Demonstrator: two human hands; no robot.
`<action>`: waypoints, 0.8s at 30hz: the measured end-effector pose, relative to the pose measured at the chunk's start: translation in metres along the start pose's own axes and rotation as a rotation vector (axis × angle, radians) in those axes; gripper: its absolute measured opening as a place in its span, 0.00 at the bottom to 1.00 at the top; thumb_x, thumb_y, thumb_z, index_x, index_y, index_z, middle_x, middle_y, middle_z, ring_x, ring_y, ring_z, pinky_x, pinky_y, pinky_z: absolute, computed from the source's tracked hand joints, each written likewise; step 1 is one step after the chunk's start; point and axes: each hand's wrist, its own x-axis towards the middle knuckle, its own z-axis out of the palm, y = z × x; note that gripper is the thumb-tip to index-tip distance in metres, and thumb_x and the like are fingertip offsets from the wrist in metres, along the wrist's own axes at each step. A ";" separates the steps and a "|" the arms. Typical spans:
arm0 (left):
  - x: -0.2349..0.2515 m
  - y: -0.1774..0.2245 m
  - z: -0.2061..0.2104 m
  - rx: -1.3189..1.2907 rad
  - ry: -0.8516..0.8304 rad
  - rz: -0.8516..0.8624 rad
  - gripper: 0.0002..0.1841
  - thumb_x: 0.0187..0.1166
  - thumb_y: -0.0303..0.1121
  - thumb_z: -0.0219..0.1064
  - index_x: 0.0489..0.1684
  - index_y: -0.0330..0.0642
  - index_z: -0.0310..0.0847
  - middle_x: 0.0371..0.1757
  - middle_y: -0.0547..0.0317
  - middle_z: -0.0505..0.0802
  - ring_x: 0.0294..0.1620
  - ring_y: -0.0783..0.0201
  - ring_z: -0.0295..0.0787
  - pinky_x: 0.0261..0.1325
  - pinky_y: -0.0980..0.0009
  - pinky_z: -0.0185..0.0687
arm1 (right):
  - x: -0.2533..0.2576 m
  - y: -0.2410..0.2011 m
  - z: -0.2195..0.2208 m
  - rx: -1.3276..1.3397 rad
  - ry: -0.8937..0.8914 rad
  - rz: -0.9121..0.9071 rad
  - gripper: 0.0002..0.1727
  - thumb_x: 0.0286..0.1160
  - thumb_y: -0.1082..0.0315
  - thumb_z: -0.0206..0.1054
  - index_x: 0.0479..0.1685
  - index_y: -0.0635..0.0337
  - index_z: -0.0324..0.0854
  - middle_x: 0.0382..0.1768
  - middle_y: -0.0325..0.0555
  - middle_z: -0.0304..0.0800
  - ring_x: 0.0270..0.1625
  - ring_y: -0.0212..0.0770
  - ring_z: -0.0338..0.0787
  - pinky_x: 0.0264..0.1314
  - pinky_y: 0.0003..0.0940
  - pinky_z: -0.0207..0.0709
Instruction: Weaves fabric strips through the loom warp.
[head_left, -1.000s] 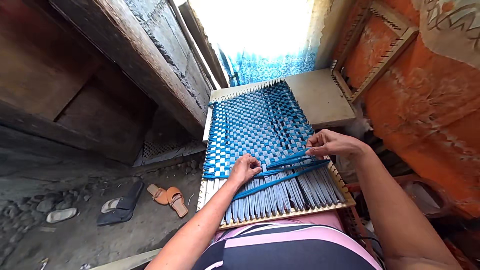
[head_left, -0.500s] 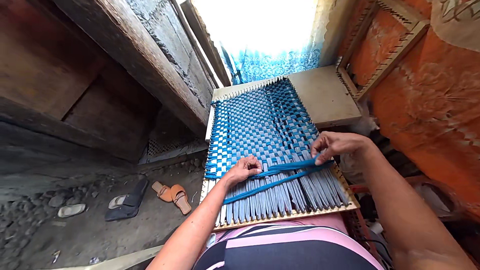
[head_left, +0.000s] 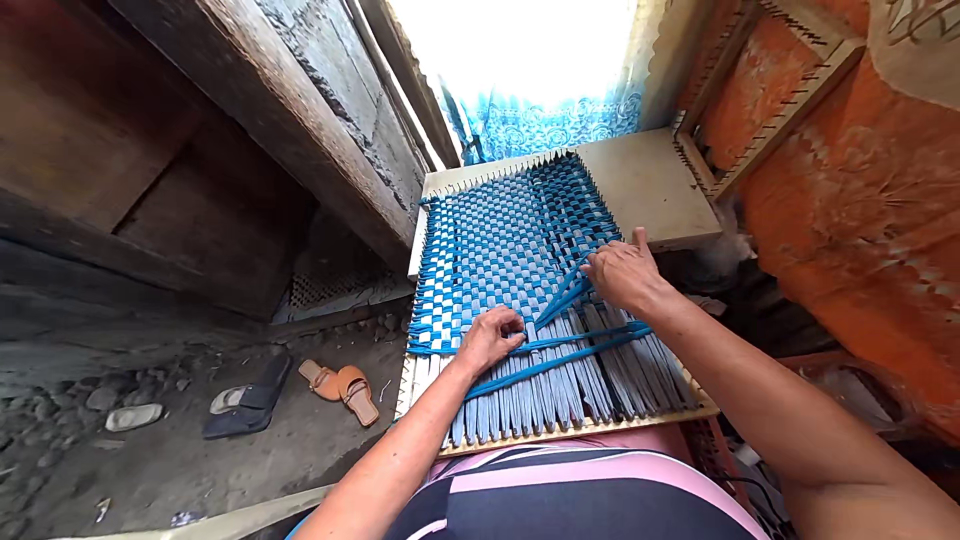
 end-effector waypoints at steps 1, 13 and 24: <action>-0.001 0.001 0.004 0.056 0.041 0.026 0.11 0.77 0.33 0.69 0.45 0.34 0.91 0.44 0.49 0.93 0.45 0.60 0.90 0.56 0.63 0.85 | 0.004 -0.003 0.002 -0.003 -0.014 0.023 0.22 0.91 0.58 0.56 0.43 0.67 0.90 0.44 0.61 0.93 0.60 0.62 0.89 0.80 0.70 0.56; 0.003 -0.012 -0.028 -0.269 -0.091 -0.102 0.07 0.81 0.28 0.68 0.46 0.31 0.86 0.44 0.51 0.90 0.43 0.66 0.87 0.54 0.66 0.85 | 0.002 0.013 -0.005 0.249 -0.273 0.143 0.48 0.63 0.49 0.84 0.88 0.48 0.69 0.55 0.64 0.90 0.60 0.67 0.88 0.61 0.71 0.76; -0.001 0.003 -0.019 -0.010 -0.109 -0.058 0.11 0.76 0.39 0.76 0.49 0.46 0.93 0.42 0.58 0.91 0.39 0.65 0.85 0.51 0.62 0.82 | -0.076 -0.027 -0.026 0.284 -0.324 0.289 0.68 0.59 0.52 0.87 0.96 0.62 0.38 0.35 0.57 0.88 0.44 0.62 0.89 0.54 0.63 0.80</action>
